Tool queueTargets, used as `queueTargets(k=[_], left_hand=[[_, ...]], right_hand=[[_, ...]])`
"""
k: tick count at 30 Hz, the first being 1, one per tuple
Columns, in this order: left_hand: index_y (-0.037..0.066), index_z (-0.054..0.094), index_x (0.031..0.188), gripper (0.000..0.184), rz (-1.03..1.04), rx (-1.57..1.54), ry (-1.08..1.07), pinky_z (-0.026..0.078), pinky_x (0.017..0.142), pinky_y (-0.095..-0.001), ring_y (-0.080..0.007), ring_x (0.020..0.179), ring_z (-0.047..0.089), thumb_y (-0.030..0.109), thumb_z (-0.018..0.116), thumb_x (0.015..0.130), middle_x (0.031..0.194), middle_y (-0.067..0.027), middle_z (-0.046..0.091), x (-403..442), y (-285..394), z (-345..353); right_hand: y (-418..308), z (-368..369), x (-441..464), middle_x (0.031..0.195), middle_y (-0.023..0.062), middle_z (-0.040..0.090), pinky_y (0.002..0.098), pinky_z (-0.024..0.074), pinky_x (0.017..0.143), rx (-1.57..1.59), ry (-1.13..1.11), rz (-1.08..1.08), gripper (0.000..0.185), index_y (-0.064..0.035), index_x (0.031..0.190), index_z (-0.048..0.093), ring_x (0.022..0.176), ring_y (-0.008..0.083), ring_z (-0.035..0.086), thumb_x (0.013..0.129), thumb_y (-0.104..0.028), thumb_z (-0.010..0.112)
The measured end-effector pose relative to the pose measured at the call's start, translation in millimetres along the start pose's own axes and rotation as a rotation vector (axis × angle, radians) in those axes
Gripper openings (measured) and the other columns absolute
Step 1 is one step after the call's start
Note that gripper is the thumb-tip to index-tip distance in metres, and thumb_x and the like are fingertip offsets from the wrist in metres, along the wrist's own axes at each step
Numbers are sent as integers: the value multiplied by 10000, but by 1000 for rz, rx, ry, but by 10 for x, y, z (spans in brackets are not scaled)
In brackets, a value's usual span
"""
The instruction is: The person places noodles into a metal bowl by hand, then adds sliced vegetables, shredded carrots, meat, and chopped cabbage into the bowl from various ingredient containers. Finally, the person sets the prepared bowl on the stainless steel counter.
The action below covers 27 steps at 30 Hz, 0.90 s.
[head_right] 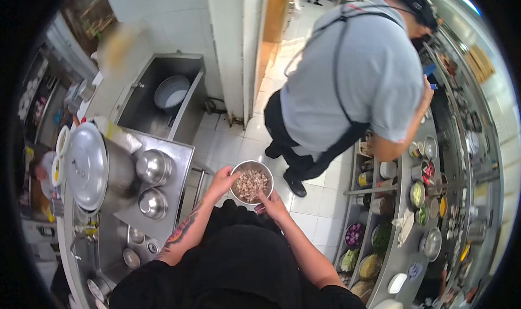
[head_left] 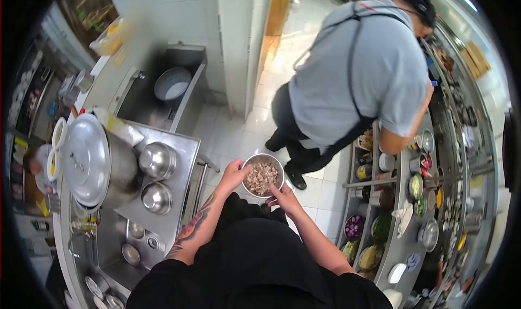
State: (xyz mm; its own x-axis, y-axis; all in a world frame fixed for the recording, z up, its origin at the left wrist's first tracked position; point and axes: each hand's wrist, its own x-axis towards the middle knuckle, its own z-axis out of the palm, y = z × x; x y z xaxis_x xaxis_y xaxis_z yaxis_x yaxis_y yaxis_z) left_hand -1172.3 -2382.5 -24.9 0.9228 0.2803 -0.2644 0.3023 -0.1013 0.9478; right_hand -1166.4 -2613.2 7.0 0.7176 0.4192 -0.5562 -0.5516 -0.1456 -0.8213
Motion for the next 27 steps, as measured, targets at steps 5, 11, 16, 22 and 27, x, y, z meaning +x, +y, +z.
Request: queueTargets(k=[5, 11, 16, 22, 27], left_hand=[[72, 585, 841, 163, -195, -275, -79, 462, 633, -284, -86, 734, 545, 196, 685, 875, 771, 11, 561, -22, 77, -372], [57, 593, 1047, 191, -258, -629, 64, 559, 782, -374, -181, 911, 640, 98, 631, 864, 996, -58, 639, 87, 450, -353], [40, 583, 1096, 270, -219, -799, 290, 557, 814, -417, -206, 1016, 618, 39, 609, 827, 1072, -83, 631, 440, 610, -437], [74, 577, 1064, 270, -198, -825, 373, 543, 797, -397, -192, 976, 608, 19, 584, 799, 1057, -64, 624, 1351, 781, -722], [82, 576, 1030, 214, -183, -646, 212, 545, 757, -356, -175, 926, 626, 45, 596, 820, 996, -50, 636, 2322, 1090, -893]], right_hand=[[-280, 111, 310, 979, 153, 680, 300, 569, 607, -157, -44, -101, 463, 41, 1209, 515, 721, 198, 684, 1019, -381, 510], [-964, 175, 696, 965, 84, 639, 290, 552, 647, -156, -46, -172, 425, -31, 1246, 526, 753, 147, 650, 1040, -397, 457], [-1231, 413, 1144, 1003, 105, 638, 281, 534, 616, -9, -98, -253, 450, -6, 1295, 461, 754, 158, 673, 1032, -372, 484], [-1379, 554, 1700, 1218, 126, 612, 313, 549, 729, -117, -115, -173, 488, -23, 1419, 411, 877, 193, 678, 1049, -339, 447], [-1548, 124, 1881, 1216, 129, 644, 306, 539, 749, -121, 47, -145, 497, -29, 1405, 458, 873, 176, 673, 1043, -370, 451]])
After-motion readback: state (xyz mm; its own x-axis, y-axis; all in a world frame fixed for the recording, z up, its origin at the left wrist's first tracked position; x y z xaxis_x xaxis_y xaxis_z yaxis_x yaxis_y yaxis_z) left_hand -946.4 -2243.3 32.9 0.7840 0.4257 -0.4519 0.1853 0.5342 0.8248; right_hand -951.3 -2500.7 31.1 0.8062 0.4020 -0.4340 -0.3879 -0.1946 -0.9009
